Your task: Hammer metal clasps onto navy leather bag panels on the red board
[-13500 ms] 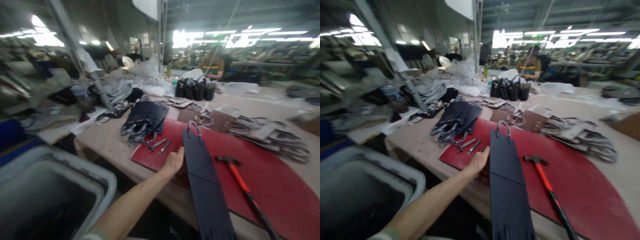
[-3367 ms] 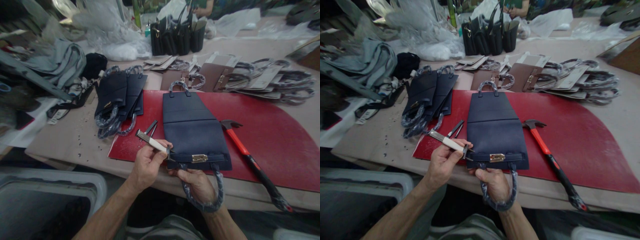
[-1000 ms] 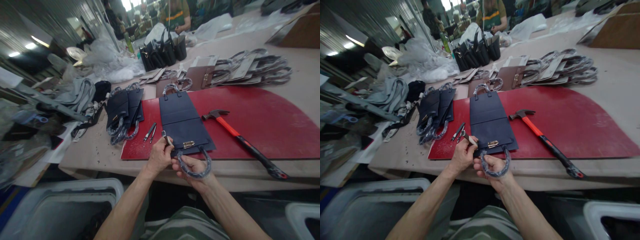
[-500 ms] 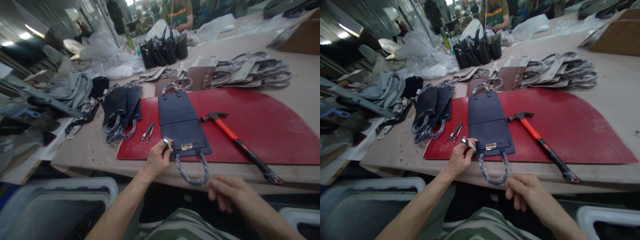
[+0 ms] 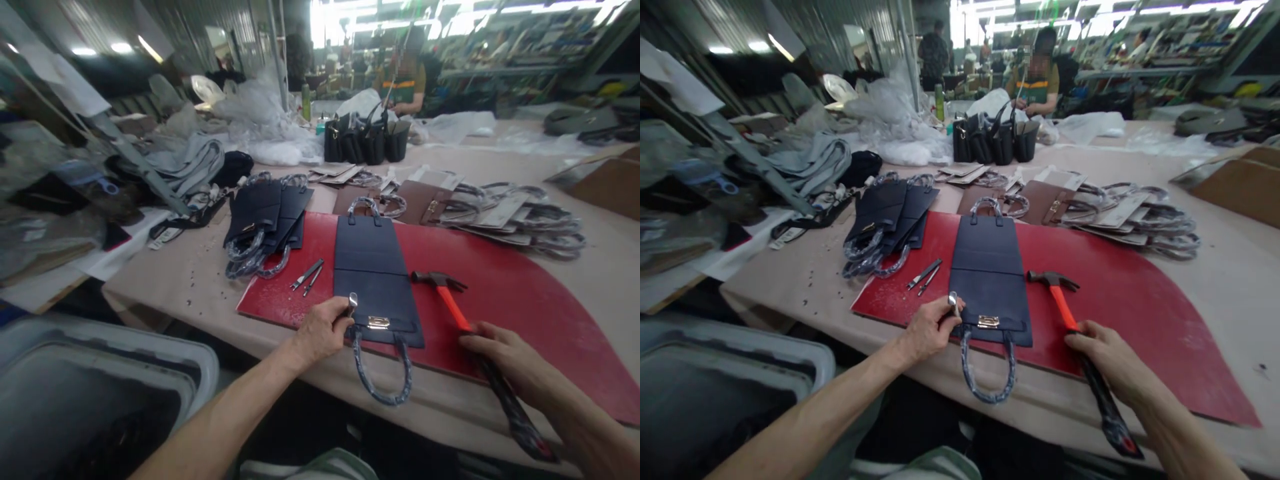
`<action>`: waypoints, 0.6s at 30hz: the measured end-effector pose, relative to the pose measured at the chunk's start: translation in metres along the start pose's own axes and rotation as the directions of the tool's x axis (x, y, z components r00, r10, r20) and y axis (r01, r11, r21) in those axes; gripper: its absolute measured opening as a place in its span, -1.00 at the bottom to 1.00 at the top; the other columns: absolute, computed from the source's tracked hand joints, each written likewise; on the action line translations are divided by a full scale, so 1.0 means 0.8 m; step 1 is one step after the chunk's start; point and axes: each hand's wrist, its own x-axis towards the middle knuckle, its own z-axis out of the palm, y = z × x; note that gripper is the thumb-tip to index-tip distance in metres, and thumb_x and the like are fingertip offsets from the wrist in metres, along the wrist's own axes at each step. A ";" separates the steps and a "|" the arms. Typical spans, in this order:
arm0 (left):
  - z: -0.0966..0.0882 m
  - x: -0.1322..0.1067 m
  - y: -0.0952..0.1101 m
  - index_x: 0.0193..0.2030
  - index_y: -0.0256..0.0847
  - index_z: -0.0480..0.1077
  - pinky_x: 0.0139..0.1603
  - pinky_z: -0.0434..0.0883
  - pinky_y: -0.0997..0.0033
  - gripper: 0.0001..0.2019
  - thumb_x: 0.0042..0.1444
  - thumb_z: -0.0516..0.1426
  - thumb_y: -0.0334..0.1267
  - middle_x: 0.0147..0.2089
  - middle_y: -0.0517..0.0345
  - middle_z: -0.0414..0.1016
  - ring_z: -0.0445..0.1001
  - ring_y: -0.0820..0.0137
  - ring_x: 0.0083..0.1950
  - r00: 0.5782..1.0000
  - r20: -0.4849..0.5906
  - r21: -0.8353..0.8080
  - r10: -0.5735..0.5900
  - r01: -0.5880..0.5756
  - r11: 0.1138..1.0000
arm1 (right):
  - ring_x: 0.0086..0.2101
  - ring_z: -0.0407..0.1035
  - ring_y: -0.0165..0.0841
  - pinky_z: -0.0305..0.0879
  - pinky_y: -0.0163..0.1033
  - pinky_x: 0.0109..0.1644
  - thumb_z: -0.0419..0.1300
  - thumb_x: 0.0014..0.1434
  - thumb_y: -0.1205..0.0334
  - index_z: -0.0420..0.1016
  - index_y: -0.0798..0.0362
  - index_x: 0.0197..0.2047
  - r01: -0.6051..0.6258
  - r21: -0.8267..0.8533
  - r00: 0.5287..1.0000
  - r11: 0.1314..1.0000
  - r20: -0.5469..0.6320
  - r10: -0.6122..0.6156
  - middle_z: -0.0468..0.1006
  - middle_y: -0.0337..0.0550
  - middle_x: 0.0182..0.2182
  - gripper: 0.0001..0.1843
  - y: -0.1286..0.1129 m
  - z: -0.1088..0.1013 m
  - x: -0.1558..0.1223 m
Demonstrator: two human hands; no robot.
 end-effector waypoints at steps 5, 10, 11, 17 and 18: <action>0.002 0.001 -0.001 -0.14 -0.18 0.46 0.03 0.49 0.28 -0.82 0.12 0.17 -0.45 -0.15 0.06 0.58 0.58 0.25 -0.10 1.000 -0.022 -0.018 -0.003 0.003 1.000 | -0.66 0.02 -0.54 0.00 -0.39 -0.64 0.34 -0.18 0.18 0.33 0.02 -0.38 -0.281 0.537 0.943 0.796 0.306 0.126 0.23 -0.37 -0.57 -0.69 -0.043 0.019 -0.025; 0.003 0.001 -0.002 -0.15 -0.17 0.47 0.03 0.50 0.29 -0.83 0.13 0.17 -0.45 -0.15 0.05 0.58 0.58 0.25 -0.09 1.000 -0.030 -0.031 -0.003 0.002 1.000 | -0.67 0.09 -0.47 0.02 -0.36 -0.66 0.20 0.11 -0.31 0.31 -0.04 -0.34 0.125 0.326 0.991 0.937 -0.078 -0.105 0.27 -0.33 -0.57 -0.52 -0.099 0.025 -0.084; 0.002 0.001 -0.002 -0.16 -0.17 0.47 0.03 0.49 0.30 -0.83 0.13 0.17 -0.45 -0.15 0.06 0.58 0.58 0.26 -0.09 1.000 -0.029 -0.029 -0.002 0.001 1.000 | -0.66 0.13 -0.44 0.05 -0.33 -0.65 0.13 0.16 -0.35 0.31 -0.05 -0.34 0.225 0.198 0.966 0.954 -0.170 -0.193 0.31 -0.30 -0.57 -0.50 -0.108 0.024 -0.095; 0.003 0.001 -0.004 -0.17 -0.18 0.45 -0.02 0.48 0.30 -0.83 0.13 0.14 -0.47 -0.19 0.06 0.56 0.56 0.26 -0.12 1.000 -0.016 0.011 0.020 -0.020 1.000 | -0.72 0.15 -0.39 -0.06 -0.23 -0.60 -0.06 0.38 -0.14 0.25 -0.07 -0.43 0.676 -0.548 0.596 0.492 0.013 -0.803 0.32 -0.27 -0.69 -0.57 -0.122 0.022 -0.122; 0.004 0.001 -0.004 -0.17 -0.18 0.44 -0.03 0.48 0.31 -0.84 0.14 0.14 -0.47 -0.20 0.06 0.56 0.55 0.26 -0.13 1.000 -0.012 0.014 0.023 -0.022 1.000 | -0.73 0.15 -0.39 -0.09 -0.22 -0.60 -0.07 0.39 -0.10 0.26 -0.07 -0.42 0.713 -0.585 0.531 0.385 0.093 -0.842 0.34 -0.28 -0.68 -0.59 -0.122 0.020 -0.124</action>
